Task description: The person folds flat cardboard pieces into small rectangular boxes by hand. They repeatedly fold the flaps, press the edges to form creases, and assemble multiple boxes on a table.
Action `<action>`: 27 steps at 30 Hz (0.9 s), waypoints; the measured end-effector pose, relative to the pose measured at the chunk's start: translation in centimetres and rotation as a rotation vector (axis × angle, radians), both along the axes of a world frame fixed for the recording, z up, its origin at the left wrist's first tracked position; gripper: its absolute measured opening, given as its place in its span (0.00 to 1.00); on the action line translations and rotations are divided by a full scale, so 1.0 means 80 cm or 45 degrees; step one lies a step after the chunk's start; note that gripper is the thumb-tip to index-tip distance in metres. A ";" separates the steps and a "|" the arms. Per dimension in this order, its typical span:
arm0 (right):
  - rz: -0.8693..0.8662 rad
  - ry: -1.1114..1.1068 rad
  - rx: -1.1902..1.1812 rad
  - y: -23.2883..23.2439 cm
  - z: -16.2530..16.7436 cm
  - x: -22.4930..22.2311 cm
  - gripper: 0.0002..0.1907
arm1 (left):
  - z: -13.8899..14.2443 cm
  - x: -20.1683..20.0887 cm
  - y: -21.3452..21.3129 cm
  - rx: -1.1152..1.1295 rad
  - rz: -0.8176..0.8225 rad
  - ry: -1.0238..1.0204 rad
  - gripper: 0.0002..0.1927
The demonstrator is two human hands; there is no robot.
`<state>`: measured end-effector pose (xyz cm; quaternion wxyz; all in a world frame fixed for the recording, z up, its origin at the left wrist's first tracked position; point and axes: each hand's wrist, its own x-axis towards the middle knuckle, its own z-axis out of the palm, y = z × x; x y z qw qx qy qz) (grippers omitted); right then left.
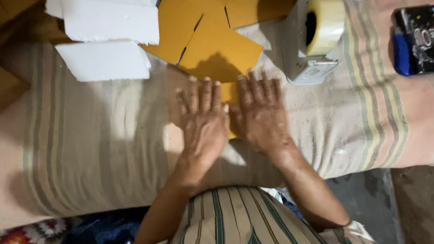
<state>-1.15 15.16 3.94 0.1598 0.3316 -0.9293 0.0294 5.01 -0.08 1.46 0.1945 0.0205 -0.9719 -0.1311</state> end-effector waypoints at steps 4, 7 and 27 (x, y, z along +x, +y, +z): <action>-0.072 -0.166 -0.080 -0.022 -0.005 -0.005 0.21 | 0.000 -0.018 0.011 0.137 0.125 -0.118 0.16; -0.194 -0.078 -0.081 -0.022 0.003 -0.019 0.13 | 0.001 -0.036 -0.008 0.173 0.167 -0.037 0.14; -0.180 -0.094 -0.012 -0.018 0.001 0.021 0.24 | 0.001 -0.002 0.009 -0.179 0.254 0.069 0.25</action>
